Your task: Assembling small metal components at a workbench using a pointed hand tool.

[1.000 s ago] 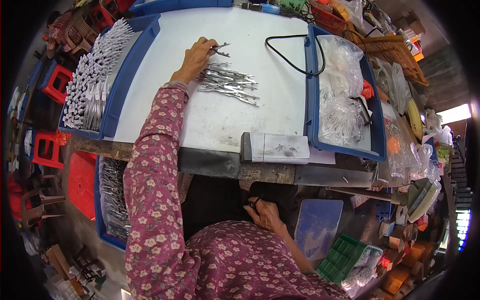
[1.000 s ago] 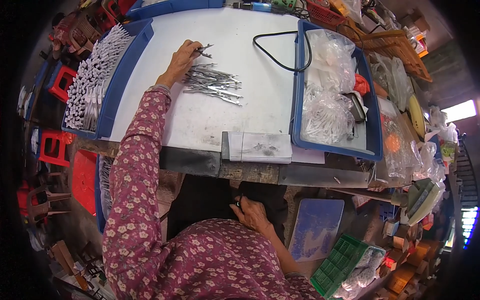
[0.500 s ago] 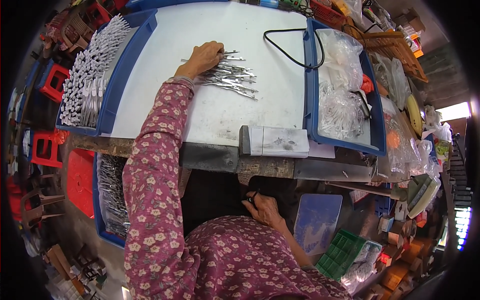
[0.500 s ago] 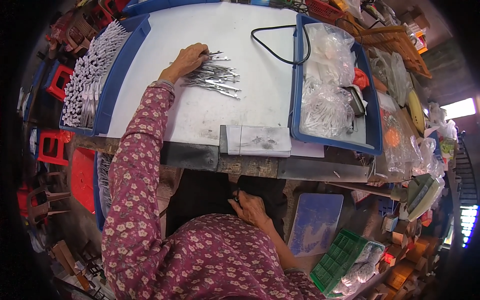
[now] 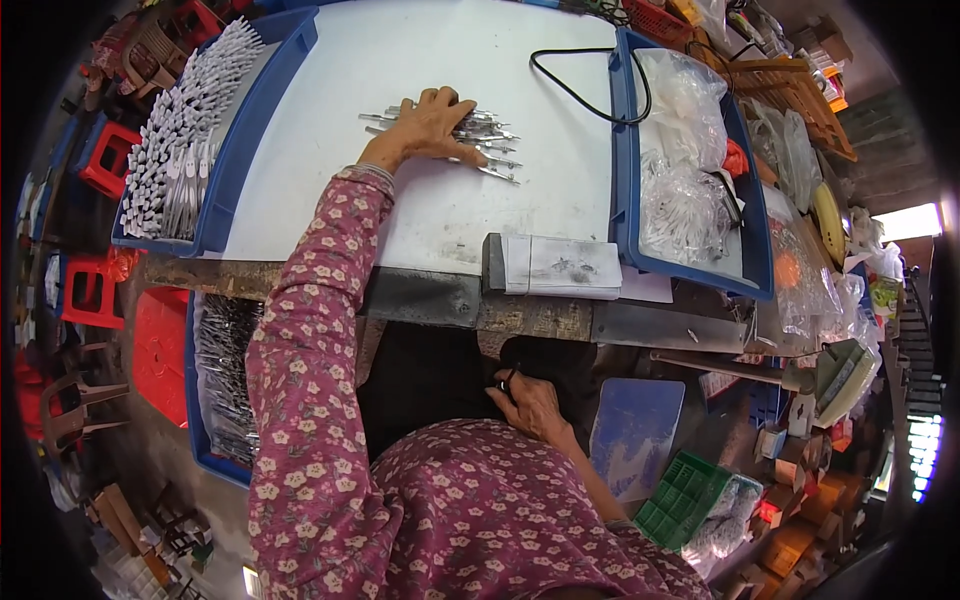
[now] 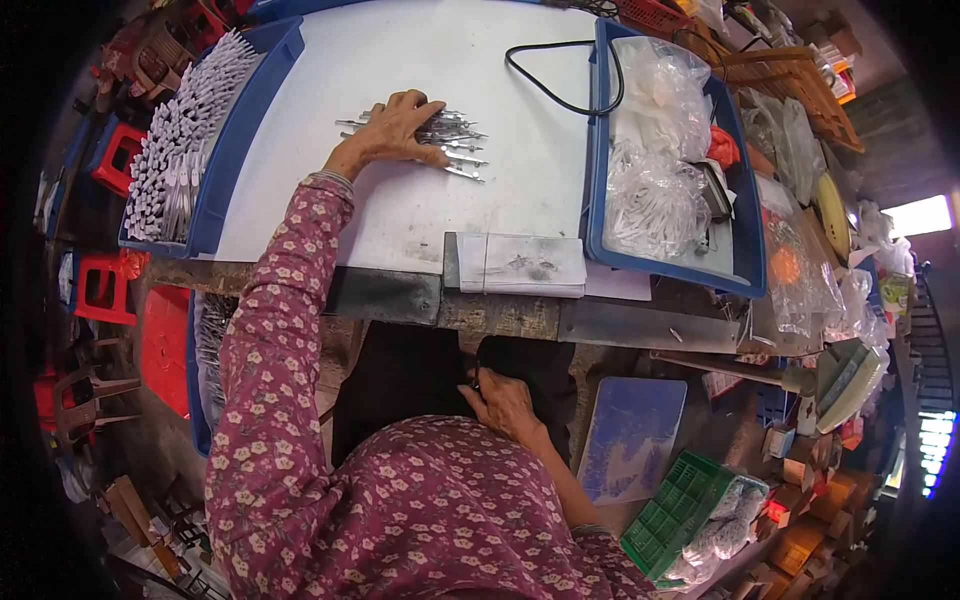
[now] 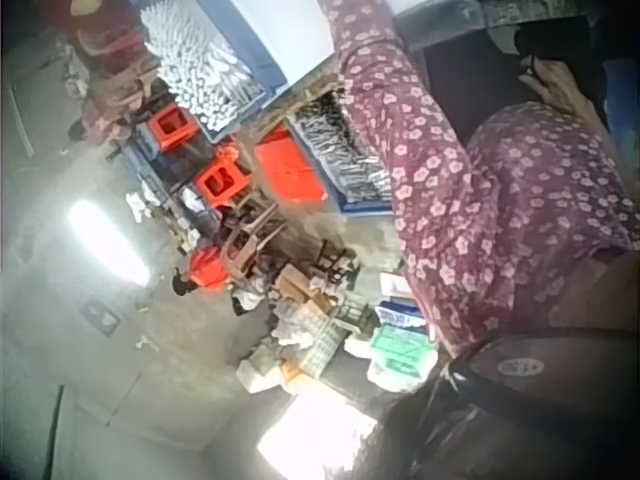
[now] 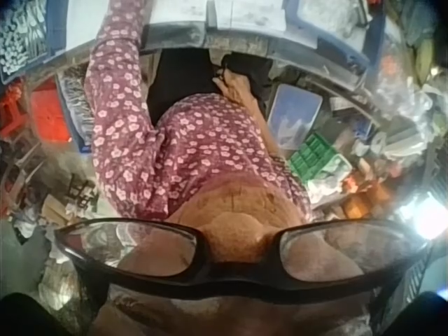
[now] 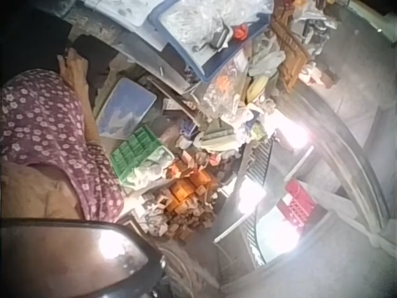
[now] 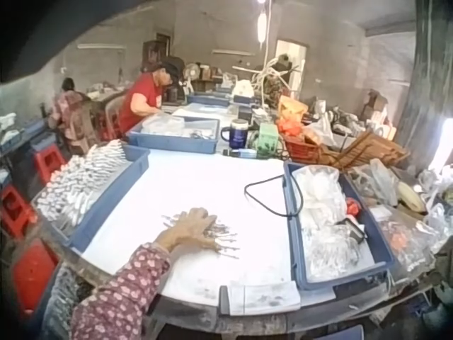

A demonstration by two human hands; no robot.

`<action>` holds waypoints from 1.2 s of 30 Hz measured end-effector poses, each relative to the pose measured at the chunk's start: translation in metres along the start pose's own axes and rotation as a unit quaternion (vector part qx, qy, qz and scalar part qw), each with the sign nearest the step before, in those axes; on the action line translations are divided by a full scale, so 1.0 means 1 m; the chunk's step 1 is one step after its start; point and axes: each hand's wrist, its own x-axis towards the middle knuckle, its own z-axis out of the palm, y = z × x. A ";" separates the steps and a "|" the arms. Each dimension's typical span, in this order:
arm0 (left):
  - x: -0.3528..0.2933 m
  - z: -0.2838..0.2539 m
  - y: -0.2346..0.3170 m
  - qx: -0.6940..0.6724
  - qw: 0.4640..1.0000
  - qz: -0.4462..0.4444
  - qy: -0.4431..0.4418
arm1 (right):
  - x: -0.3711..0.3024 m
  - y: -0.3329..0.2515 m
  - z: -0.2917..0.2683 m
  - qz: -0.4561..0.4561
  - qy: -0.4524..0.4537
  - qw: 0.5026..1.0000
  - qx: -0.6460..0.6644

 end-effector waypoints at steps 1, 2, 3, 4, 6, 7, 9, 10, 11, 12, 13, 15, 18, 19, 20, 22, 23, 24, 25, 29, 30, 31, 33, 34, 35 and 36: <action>-0.005 0.000 -0.001 0.000 1.000 -0.003 0.001 | 0.000 0.000 0.002 -0.002 -0.002 1.000 0.001; -0.008 0.000 0.000 0.010 1.000 0.004 -0.006 | -0.001 0.001 0.003 -0.001 -0.001 1.000 -0.003; -0.010 0.000 0.001 0.019 1.000 0.012 -0.013 | -0.001 0.002 0.003 0.000 0.000 1.000 -0.006; -0.011 0.002 0.002 0.019 1.000 0.012 -0.013 | -0.001 0.001 0.002 0.000 -0.001 1.000 -0.007; -0.013 0.008 0.002 0.042 0.998 0.033 0.015 | 0.002 -0.002 0.000 0.002 -0.007 1.000 -0.013; -0.015 0.014 0.002 0.052 0.997 0.037 0.044 | 0.002 -0.003 0.000 0.000 -0.008 1.000 -0.013; -0.015 0.024 0.004 0.062 0.995 0.033 0.075 | 0.002 -0.004 -0.001 0.015 -0.022 1.000 -0.015; -0.015 0.027 0.005 0.072 0.991 0.031 0.105 | 0.002 -0.004 -0.002 0.014 -0.023 1.000 -0.016; -0.018 0.028 0.008 0.083 0.987 0.038 0.131 | 0.002 -0.005 -0.002 0.019 -0.026 0.999 -0.017; -0.019 0.029 0.010 0.083 0.987 0.038 0.131 | 0.002 -0.005 -0.002 0.023 -0.028 0.999 -0.018; -0.019 0.030 0.011 0.083 0.985 0.035 0.145 | 0.002 -0.005 -0.003 0.023 -0.028 0.999 -0.018; -0.020 0.032 0.012 0.083 0.983 0.031 0.160 | 0.002 -0.005 -0.003 0.027 -0.025 0.999 -0.020; -0.023 0.033 0.012 0.094 0.981 0.032 0.168 | 0.000 -0.003 0.000 0.023 -0.016 0.999 -0.022; -0.025 0.034 0.010 0.100 0.979 0.039 0.173 | 0.000 -0.002 -0.001 0.022 -0.017 0.999 -0.022; -0.028 0.034 0.009 0.107 0.977 0.045 0.177 | -0.001 -0.003 0.000 0.023 -0.015 0.999 -0.023; -0.035 0.037 0.004 0.110 0.975 0.052 0.183 | -0.002 -0.002 0.000 0.023 -0.015 0.999 -0.023; -0.039 0.036 0.002 0.112 0.974 0.060 0.190 | -0.002 -0.001 0.001 0.024 -0.013 0.999 -0.026; -0.044 0.035 0.001 0.113 0.974 0.057 0.189 | -0.002 0.000 0.002 0.024 -0.011 0.999 -0.028; -0.050 0.035 0.000 0.109 0.976 0.049 0.180 | -0.002 0.000 0.002 0.022 -0.013 0.999 -0.026; -0.073 0.034 0.000 0.087 0.983 0.018 0.161 | -0.001 0.000 0.003 -0.002 0.002 1.000 -0.024; -0.080 0.033 0.001 0.088 0.983 0.013 0.159 | 0.000 0.000 0.004 -0.008 0.004 1.000 -0.024; -0.087 0.032 0.002 0.092 0.983 0.011 0.160 | -0.001 0.000 0.005 -0.014 0.006 1.000 -0.025; -0.099 0.032 0.003 0.098 0.982 0.004 0.161 | 0.000 0.002 0.006 -0.018 -0.005 1.000 -0.022; -0.105 0.032 0.004 0.101 0.981 0.006 0.165 | 0.000 0.003 0.008 -0.025 -0.004 0.999 -0.022; -0.111 0.032 0.005 0.103 0.980 0.008 0.168 | 0.001 0.003 0.009 -0.032 -0.003 0.999 -0.022; -0.117 0.030 0.008 0.107 0.981 0.006 0.164 | 0.001 0.002 0.009 -0.035 -0.007 0.999 -0.022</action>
